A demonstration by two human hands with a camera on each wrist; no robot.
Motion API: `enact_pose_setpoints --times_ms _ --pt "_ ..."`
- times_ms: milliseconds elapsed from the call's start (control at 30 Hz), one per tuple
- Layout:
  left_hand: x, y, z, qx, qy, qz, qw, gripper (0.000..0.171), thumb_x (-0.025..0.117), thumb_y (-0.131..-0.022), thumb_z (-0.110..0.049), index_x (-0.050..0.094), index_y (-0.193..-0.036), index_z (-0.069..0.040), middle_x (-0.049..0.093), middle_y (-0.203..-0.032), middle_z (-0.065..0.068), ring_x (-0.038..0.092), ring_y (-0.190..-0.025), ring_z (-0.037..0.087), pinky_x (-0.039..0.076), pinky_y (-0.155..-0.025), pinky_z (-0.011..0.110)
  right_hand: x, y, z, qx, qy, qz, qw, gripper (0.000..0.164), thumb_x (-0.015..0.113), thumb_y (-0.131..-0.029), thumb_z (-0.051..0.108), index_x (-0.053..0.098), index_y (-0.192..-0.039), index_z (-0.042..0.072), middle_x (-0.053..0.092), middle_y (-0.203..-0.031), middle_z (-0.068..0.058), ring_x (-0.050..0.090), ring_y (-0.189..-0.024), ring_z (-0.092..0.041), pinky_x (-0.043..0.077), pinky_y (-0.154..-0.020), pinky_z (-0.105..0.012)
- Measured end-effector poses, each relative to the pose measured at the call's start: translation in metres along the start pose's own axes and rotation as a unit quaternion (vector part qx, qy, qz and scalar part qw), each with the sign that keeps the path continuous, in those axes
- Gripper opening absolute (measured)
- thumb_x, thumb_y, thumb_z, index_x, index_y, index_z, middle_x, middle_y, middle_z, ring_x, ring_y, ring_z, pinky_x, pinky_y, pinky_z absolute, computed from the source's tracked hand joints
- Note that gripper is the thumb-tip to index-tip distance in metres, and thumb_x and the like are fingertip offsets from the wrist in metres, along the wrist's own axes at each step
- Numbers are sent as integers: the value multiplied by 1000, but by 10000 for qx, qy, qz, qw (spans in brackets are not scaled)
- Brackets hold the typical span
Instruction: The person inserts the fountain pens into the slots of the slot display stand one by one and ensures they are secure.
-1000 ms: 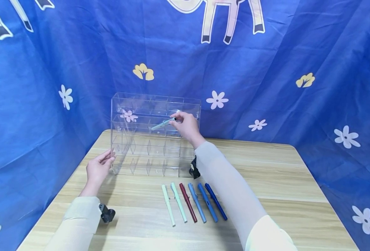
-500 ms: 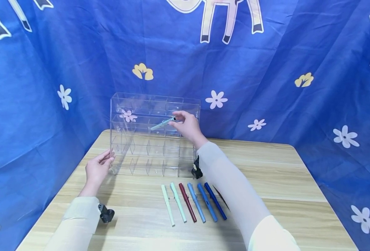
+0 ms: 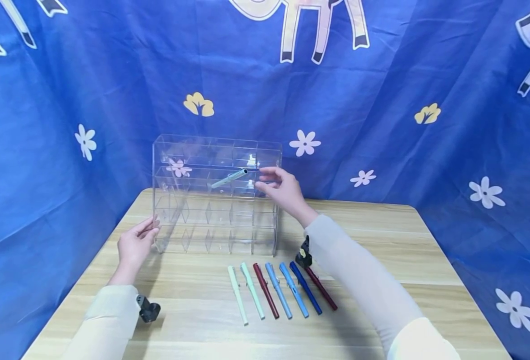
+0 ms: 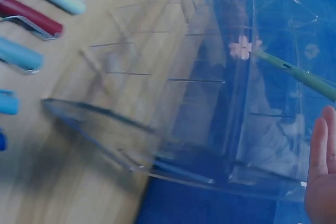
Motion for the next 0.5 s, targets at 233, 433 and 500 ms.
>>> enact_pose_setpoints --times_ms 233,433,500 --pt "0 -1 -1 27 103 -7 9999 39 61 -93 -6 53 -132 -1 58 -120 21 52 -78 -19 51 -67 8 -21 32 -24 90 -58 334 9994 40 70 -88 11 58 -126 4 66 -111 -12 66 -88 -21 58 -73 -42" --pt "0 -2 0 29 94 -38 9999 39 61 -93 -4 54 -131 -1 57 -119 21 51 -77 -20 50 -67 8 -39 56 -53 479 -133 530 9974 43 67 -89 8 53 -130 0 61 -117 -21 66 -92 -25 58 -76 -43" --pt "0 -2 1 23 81 -68 9999 39 61 -93 -4 54 -131 -2 58 -119 20 50 -76 -21 50 -67 7 -45 64 -60 635 -137 574 9962 44 67 -90 7 52 -130 0 60 -119 -23 66 -92 -26 58 -76 -41"
Point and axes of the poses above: each hand's wrist, its own y-axis away from the middle knuckle, its own x-axis out of the palm, z = x × y, the point moved 10 cm from there along -y, towards the middle knuckle
